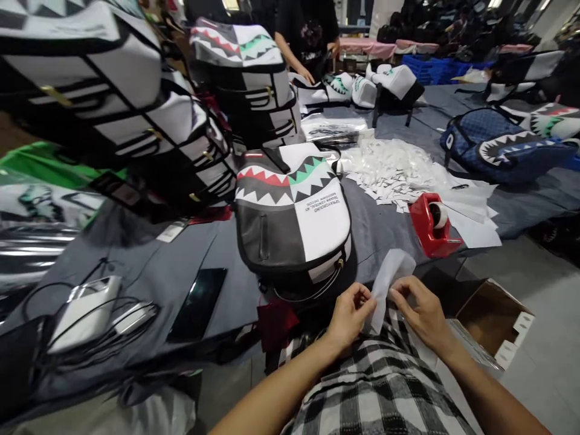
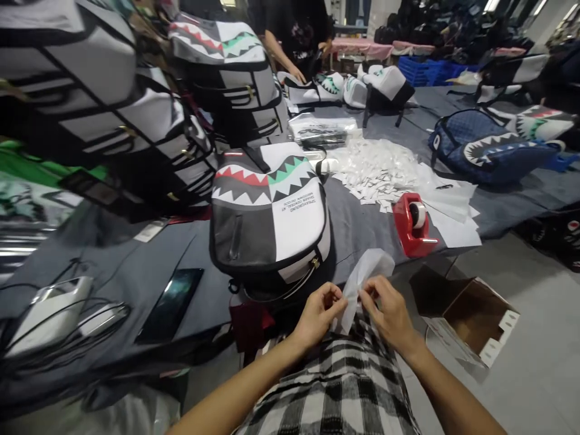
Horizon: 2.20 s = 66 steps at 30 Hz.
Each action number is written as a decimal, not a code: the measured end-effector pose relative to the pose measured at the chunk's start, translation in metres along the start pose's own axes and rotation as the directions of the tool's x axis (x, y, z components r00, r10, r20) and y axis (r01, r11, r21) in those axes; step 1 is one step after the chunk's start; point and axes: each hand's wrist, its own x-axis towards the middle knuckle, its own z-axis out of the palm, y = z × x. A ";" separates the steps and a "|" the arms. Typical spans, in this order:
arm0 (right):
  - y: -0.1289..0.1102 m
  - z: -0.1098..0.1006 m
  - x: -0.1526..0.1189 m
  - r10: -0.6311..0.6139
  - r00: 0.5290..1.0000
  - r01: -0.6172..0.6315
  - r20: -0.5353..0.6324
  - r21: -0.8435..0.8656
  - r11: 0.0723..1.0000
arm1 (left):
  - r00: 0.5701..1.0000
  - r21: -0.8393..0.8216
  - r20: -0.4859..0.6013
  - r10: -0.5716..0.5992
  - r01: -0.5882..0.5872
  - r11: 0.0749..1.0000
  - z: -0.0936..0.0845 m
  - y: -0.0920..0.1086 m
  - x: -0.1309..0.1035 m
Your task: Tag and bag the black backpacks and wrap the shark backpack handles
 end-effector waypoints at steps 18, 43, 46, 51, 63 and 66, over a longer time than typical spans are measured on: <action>-0.025 0.076 0.059 -0.372 0.677 0.599 0.635 -0.181 0.780 | 0.937 0.586 -0.161 0.309 -0.161 0.794 -0.142 -0.003 -0.084; -0.048 0.116 0.053 -0.754 0.623 0.776 0.207 -0.281 0.564 | 0.576 0.807 -0.133 0.806 -0.409 0.426 -0.118 -0.006 -0.037; -0.046 0.119 0.050 -0.742 0.640 0.761 0.203 -0.305 0.573 | 0.535 0.824 -0.094 0.839 -0.431 0.367 -0.126 -0.022 -0.036; -0.042 0.120 0.049 -0.743 0.641 0.764 0.196 -0.265 0.589 | 0.515 0.840 0.026 0.857 -0.476 0.260 -0.135 -0.037 -0.038; 0.015 0.080 0.031 -0.039 0.973 -0.003 0.229 0.177 0.984 | 0.456 0.804 0.309 0.835 -0.594 0.028 -0.158 -0.018 -0.032; 0.019 0.086 0.040 0.099 0.990 -0.128 0.105 0.313 0.941 | 0.449 0.815 0.290 0.845 -0.579 0.028 -0.158 -0.022 -0.034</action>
